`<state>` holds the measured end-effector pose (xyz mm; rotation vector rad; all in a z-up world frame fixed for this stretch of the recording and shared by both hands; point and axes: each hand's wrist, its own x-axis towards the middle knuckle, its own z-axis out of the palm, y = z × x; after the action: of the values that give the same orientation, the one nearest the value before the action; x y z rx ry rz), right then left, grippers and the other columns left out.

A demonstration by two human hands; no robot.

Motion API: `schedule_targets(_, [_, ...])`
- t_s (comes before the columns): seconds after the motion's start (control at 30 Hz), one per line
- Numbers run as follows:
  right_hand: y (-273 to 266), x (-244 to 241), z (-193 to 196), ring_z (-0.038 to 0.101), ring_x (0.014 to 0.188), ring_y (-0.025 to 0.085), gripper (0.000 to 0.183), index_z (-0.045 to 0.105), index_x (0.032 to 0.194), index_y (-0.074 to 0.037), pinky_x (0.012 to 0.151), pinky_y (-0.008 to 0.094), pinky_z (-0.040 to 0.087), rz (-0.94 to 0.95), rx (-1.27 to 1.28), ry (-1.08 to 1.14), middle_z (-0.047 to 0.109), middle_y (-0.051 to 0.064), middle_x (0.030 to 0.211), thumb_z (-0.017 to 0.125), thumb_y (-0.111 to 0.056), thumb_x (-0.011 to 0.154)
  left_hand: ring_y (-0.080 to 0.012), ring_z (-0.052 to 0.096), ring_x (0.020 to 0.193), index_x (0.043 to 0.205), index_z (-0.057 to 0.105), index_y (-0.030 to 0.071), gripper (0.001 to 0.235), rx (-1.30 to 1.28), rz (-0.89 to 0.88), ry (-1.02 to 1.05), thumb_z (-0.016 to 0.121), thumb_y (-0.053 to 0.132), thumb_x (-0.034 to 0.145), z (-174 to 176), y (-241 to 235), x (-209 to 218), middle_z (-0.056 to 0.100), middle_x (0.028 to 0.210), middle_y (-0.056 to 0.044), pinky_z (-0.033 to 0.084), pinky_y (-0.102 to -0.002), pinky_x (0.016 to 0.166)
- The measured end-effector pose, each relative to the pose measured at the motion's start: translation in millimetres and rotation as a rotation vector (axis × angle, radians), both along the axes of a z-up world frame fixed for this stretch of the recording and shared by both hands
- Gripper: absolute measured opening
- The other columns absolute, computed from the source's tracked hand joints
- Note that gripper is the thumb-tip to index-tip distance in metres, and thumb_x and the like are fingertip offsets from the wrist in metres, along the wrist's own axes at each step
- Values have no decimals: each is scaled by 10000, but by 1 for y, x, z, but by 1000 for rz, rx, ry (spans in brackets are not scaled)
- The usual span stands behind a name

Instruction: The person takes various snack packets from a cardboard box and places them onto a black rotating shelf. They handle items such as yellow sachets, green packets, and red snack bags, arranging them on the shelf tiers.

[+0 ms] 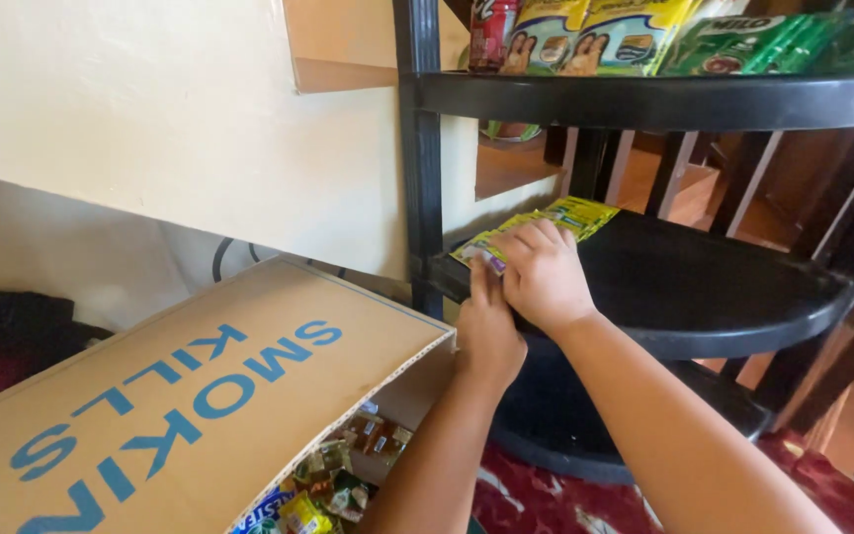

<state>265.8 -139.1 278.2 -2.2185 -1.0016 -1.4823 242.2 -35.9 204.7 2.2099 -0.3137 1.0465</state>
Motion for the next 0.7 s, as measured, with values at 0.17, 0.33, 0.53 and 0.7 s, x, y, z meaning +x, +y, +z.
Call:
schedule_targets(0.17, [-13, -50, -7, 623, 998, 329, 223, 733, 1002, -69, 868, 453, 501, 170, 38, -64, 684, 98, 1028, 661, 1, 803, -450, 663, 878, 1503, 412, -69, 689, 42, -157, 59, 611, 41, 852, -2, 3, -53, 585, 1299, -264, 535, -540, 765])
schedule_targets(0.33, [-27, -114, -36, 619, 1008, 355, 310, 728, 1036, -45, 890, 446, 518, 216, 96, 0, 656, 145, 1066, 640, 55, 756, -404, 661, 962, 1221, 635, -89, 450, 282, -199, -90, 637, 70, 800, -27, 3, -109, 545, 1465, -268, 552, -510, 820])
schedule_targets(0.53, [-22, -176, -108, 660, 1024, 318, 367, 713, 1092, -24, 906, 376, 549, 346, 334, 410, 651, 169, 1126, 495, 133, 841, -417, 643, 1051, 1231, 642, -98, 491, 141, -265, -74, 670, 67, 769, -69, 0, -194, 542, 1472, -271, 552, -478, 913])
schedule_targets(0.7, [-15, -196, -168, 673, 1045, 362, 421, 699, 1180, -22, 938, 415, 540, 338, 310, 694, 685, 184, 1104, 517, 105, 822, -456, 501, 1351, 984, 666, -60, 364, 255, -174, 108, 768, 172, 723, -106, 15, -238, 520, 1444, -267, 403, -590, 1150])
